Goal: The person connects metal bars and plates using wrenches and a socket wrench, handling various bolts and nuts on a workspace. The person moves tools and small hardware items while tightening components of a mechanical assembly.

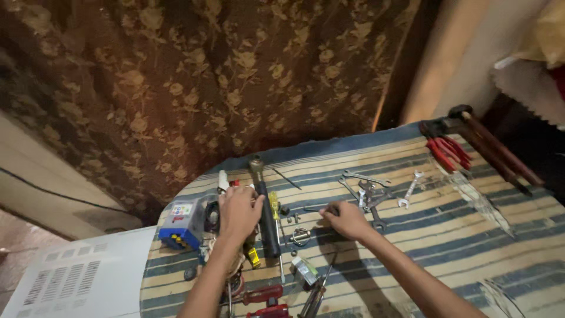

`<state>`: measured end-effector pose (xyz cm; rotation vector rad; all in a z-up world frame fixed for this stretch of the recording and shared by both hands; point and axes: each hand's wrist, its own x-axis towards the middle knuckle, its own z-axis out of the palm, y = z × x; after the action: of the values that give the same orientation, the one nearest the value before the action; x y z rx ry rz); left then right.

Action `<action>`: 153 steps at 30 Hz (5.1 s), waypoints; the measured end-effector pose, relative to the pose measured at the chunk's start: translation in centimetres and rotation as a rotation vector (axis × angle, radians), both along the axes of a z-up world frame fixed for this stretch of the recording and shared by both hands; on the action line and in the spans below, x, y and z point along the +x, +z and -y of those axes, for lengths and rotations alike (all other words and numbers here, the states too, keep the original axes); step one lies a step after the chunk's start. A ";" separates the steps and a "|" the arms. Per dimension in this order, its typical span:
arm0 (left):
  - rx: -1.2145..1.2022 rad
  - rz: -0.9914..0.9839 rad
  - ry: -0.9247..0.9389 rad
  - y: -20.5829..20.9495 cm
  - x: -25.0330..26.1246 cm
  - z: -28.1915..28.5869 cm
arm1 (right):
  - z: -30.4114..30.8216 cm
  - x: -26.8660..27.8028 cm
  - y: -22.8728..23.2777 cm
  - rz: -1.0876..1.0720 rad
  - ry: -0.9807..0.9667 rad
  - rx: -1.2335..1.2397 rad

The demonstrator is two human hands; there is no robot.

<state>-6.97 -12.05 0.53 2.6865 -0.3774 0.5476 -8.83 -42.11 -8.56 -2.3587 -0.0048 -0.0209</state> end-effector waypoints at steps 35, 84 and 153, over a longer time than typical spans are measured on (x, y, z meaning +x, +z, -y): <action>0.397 -0.015 -0.007 -3.0 -5.6 11.2 | 15.3 -8.3 -0.4 -0.043 -0.223 -0.178; -0.775 -0.717 -0.137 -5.6 0.4 18.3 | 18.1 -6.6 1.6 0.201 -0.209 -0.249; -0.277 -0.378 -0.339 -7.3 -7.6 22.5 | 23.7 -6.6 0.0 0.035 -0.049 -0.573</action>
<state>-14.58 -34.52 -6.78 2.3208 -0.5822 -0.0108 -15.39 -65.77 -8.54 -2.9307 0.0345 -0.0955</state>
